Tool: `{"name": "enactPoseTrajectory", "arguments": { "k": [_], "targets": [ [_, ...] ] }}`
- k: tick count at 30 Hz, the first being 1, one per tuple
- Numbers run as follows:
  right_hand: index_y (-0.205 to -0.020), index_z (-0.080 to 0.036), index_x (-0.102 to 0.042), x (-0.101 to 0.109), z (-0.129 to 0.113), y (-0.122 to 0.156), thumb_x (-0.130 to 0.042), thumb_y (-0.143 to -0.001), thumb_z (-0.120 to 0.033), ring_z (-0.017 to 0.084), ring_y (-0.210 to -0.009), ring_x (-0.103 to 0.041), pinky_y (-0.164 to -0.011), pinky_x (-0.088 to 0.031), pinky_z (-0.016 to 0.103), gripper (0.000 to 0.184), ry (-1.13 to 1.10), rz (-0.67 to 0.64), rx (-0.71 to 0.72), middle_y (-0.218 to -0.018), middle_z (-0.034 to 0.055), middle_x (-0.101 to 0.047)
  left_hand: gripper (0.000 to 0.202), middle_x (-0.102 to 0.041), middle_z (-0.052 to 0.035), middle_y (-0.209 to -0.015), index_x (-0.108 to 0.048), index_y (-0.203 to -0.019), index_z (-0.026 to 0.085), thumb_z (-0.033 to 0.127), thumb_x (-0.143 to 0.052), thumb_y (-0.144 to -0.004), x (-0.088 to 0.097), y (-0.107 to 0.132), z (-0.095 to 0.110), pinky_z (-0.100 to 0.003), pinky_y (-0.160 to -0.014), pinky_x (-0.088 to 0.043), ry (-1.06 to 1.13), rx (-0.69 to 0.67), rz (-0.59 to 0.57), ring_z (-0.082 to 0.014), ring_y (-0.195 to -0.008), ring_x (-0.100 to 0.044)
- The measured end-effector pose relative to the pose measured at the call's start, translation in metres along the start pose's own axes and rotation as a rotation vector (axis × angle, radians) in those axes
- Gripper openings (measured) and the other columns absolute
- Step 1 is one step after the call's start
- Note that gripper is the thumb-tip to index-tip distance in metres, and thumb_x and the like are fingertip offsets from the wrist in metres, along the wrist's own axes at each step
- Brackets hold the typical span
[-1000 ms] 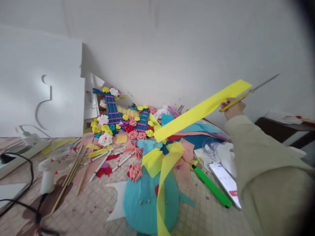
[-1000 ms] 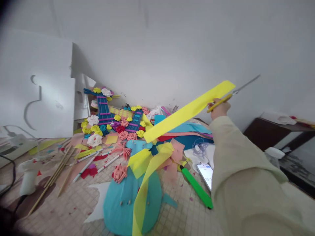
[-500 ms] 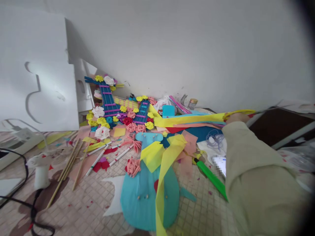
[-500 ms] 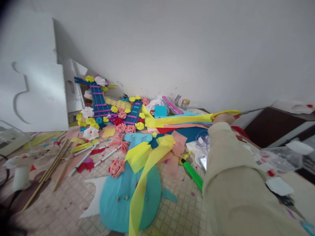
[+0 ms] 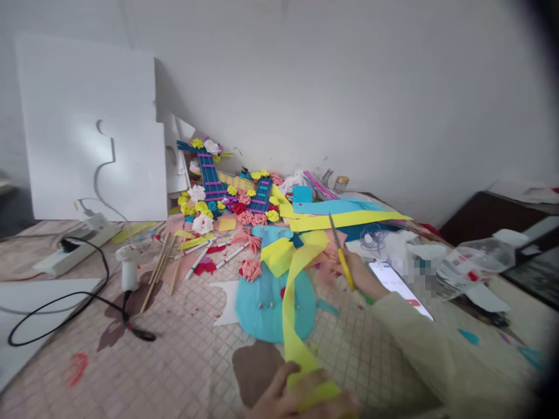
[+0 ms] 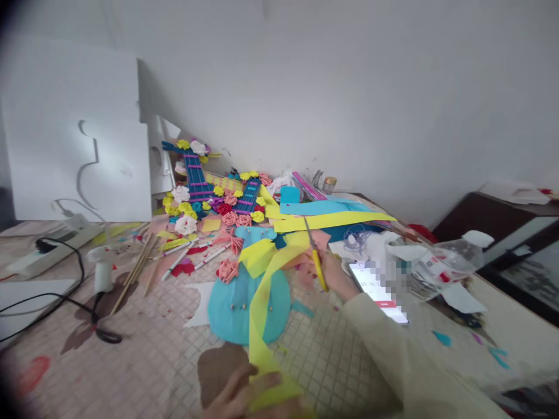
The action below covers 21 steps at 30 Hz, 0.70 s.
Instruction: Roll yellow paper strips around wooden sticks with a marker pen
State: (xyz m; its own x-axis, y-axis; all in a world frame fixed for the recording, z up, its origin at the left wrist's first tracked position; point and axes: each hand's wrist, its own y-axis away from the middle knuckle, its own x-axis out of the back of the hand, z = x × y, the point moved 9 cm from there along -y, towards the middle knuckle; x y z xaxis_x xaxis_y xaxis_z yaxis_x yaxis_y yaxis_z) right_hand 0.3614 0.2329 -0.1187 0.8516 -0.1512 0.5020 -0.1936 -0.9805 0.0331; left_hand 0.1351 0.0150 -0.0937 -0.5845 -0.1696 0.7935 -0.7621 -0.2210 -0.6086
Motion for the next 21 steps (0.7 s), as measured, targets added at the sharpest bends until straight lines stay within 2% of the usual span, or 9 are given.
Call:
{"name": "enactPoseTrajectory", "arguments": {
  "k": [2, 3, 6, 7, 9, 12, 15, 18, 21],
  "targets": [
    [-0.101, -0.015, -0.056, -0.015, -0.002, 0.003, -0.052, -0.085, -0.027, 0.014, -0.079, -0.059, -0.069, -0.051, 0.032, 0.020, 0.091, 0.020, 0.070, -0.097, 0.0042, -0.060, 0.034, -0.053, 0.0123, -0.124, -0.049, -0.117, 0.038, 0.022, -0.043, -0.089, -0.015, -0.015, 0.022, -0.031, -0.096, -0.037, -0.116, -0.147, -0.030, -0.0126, -0.118, -0.041],
    [-0.104, -0.016, -0.055, -0.020, -0.006, 0.001, -0.052, -0.086, -0.027, 0.015, -0.083, -0.059, -0.072, -0.050, 0.034, 0.022, 0.131, 0.037, 0.104, -0.100, 0.0049, -0.059, 0.032, -0.060, 0.0117, -0.114, -0.048, -0.118, 0.037, 0.025, -0.043, -0.089, -0.014, -0.021, 0.028, -0.033, -0.098, -0.035, -0.105, -0.162, 0.004, -0.0118, -0.112, -0.046],
    [-0.111, -0.016, -0.052, -0.030, -0.021, -0.012, -0.051, -0.086, -0.029, 0.018, -0.093, -0.057, -0.078, -0.049, 0.039, 0.028, 0.231, 0.091, 0.180, -0.110, 0.0071, -0.056, 0.034, -0.065, 0.0076, -0.077, -0.044, -0.123, 0.031, 0.028, -0.041, -0.090, -0.021, -0.033, 0.027, -0.041, -0.104, -0.024, -0.066, -0.111, -0.097, -0.0125, -0.093, -0.053],
    [-0.111, -0.015, -0.052, -0.032, -0.026, -0.017, -0.051, -0.086, -0.029, 0.019, -0.094, -0.057, -0.079, -0.048, 0.039, 0.029, 0.262, 0.106, 0.194, -0.111, 0.0074, -0.055, 0.033, -0.064, 0.0067, -0.074, -0.044, -0.123, 0.028, 0.028, -0.041, -0.090, -0.023, -0.034, 0.024, -0.043, -0.105, -0.021, -0.061, -0.092, -0.146, -0.0127, -0.090, -0.053],
    [-0.111, -0.016, -0.052, -0.032, -0.036, -0.024, -0.050, -0.086, -0.030, 0.019, -0.094, -0.057, -0.079, -0.048, 0.039, 0.029, 0.322, 0.134, 0.209, -0.111, 0.0074, -0.055, 0.030, -0.064, 0.0044, -0.085, -0.047, -0.120, 0.024, 0.027, -0.040, -0.090, -0.023, -0.031, 0.019, -0.045, -0.106, -0.017, -0.078, -0.067, -0.190, -0.0128, -0.092, -0.052],
    [-0.109, -0.016, -0.053, -0.023, -0.050, -0.028, -0.050, -0.086, -0.030, 0.018, -0.092, -0.057, -0.078, -0.048, 0.038, 0.027, 0.400, 0.166, 0.208, -0.109, 0.0069, -0.056, 0.031, -0.057, 0.0014, -0.115, -0.046, -0.120, 0.024, 0.027, -0.042, -0.089, -0.023, -0.018, 0.016, -0.046, -0.105, -0.020, -0.167, -0.059, -0.171, -0.0150, -0.106, -0.047],
    [-0.106, -0.016, -0.055, -0.009, -0.065, -0.023, -0.049, -0.087, -0.031, 0.017, -0.090, -0.058, -0.077, -0.048, 0.037, 0.025, 0.464, 0.173, 0.210, -0.107, 0.0061, -0.057, 0.035, -0.052, 0.0013, -0.124, -0.042, -0.124, 0.028, 0.030, -0.042, -0.089, -0.028, -0.003, 0.018, -0.045, -0.102, -0.026, -0.237, -0.041, -0.132, -0.0163, -0.112, -0.043],
    [-0.100, -0.015, -0.057, 0.007, -0.082, -0.014, -0.051, -0.085, -0.032, 0.017, -0.087, -0.058, -0.076, -0.048, 0.036, 0.024, 0.518, 0.143, 0.221, -0.101, 0.0050, -0.060, 0.034, -0.059, 0.0000, -0.113, -0.045, -0.121, 0.025, 0.030, -0.046, -0.088, -0.028, 0.007, 0.022, -0.044, -0.101, -0.028, -0.233, -0.013, -0.079, -0.0159, -0.106, -0.048],
    [-0.090, -0.013, -0.061, 0.020, -0.098, -0.003, -0.062, -0.075, -0.032, 0.020, -0.084, -0.059, -0.072, -0.045, 0.033, 0.024, 0.552, 0.077, 0.244, -0.091, 0.0062, -0.063, 0.031, -0.065, 0.0016, -0.089, -0.050, -0.117, 0.022, 0.025, -0.051, -0.086, -0.014, 0.012, 0.024, -0.042, -0.102, -0.027, -0.157, -0.024, -0.042, -0.0132, -0.093, -0.054]
  ]
}}
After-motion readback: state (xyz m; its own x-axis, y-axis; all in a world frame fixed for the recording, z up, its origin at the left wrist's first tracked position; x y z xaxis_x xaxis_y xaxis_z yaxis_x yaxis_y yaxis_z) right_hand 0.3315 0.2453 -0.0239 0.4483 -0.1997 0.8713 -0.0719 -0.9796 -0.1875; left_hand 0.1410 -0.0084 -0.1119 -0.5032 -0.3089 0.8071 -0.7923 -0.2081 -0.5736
